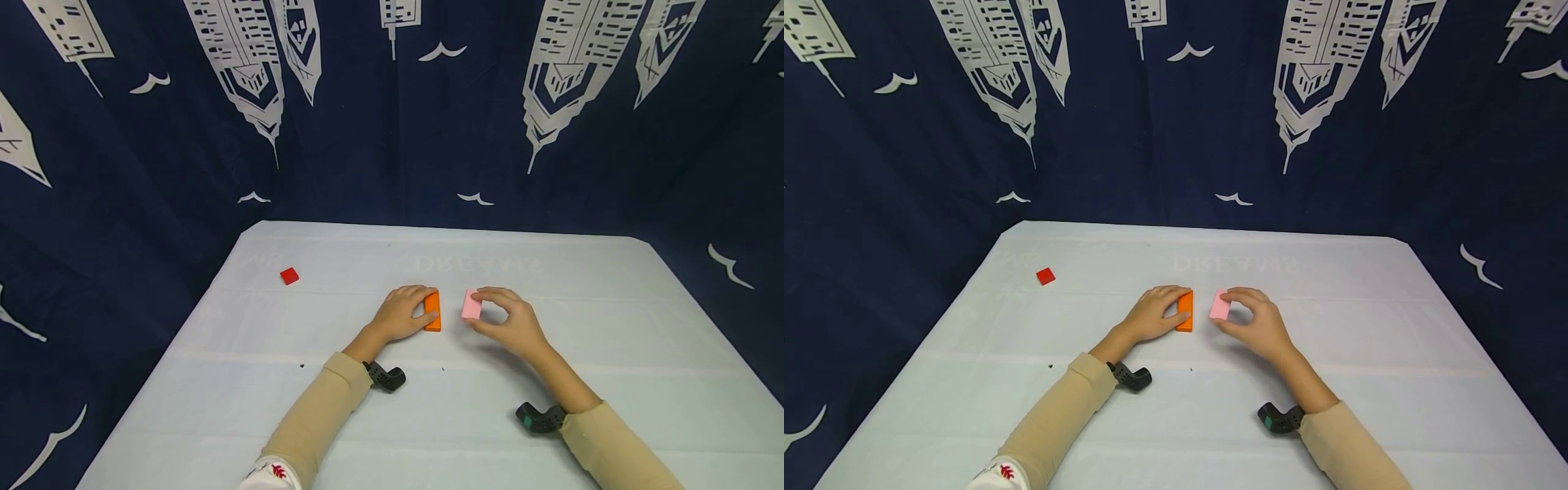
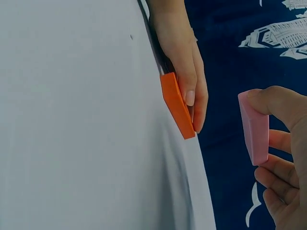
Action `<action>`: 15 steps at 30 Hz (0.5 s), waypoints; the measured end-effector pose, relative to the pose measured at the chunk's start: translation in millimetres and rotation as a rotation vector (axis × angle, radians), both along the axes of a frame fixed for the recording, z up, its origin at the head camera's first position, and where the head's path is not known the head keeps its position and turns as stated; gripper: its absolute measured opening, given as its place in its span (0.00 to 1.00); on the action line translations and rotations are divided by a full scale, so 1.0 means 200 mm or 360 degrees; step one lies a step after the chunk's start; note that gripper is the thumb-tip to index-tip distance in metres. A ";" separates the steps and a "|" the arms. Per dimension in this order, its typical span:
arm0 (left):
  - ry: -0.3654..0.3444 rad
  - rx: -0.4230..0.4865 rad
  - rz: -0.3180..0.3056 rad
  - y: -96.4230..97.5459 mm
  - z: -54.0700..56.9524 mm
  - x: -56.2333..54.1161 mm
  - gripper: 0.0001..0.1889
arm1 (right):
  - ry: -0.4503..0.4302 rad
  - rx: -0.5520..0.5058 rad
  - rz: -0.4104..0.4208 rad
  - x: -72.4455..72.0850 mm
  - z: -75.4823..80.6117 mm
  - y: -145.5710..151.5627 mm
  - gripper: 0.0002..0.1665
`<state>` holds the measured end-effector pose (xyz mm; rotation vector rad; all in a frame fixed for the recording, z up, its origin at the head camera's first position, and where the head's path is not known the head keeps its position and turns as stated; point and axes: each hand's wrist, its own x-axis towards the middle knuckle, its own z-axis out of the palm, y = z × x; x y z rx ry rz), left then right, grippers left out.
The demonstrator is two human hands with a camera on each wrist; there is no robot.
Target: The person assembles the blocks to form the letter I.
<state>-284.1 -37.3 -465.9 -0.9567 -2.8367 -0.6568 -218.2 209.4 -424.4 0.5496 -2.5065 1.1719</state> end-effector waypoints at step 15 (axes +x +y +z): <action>0.0005 0.0011 -0.0007 0.00 0.00 0.00 0.29 | 0.0044 0.0017 0.0153 0.03 -0.01 -0.10 0.26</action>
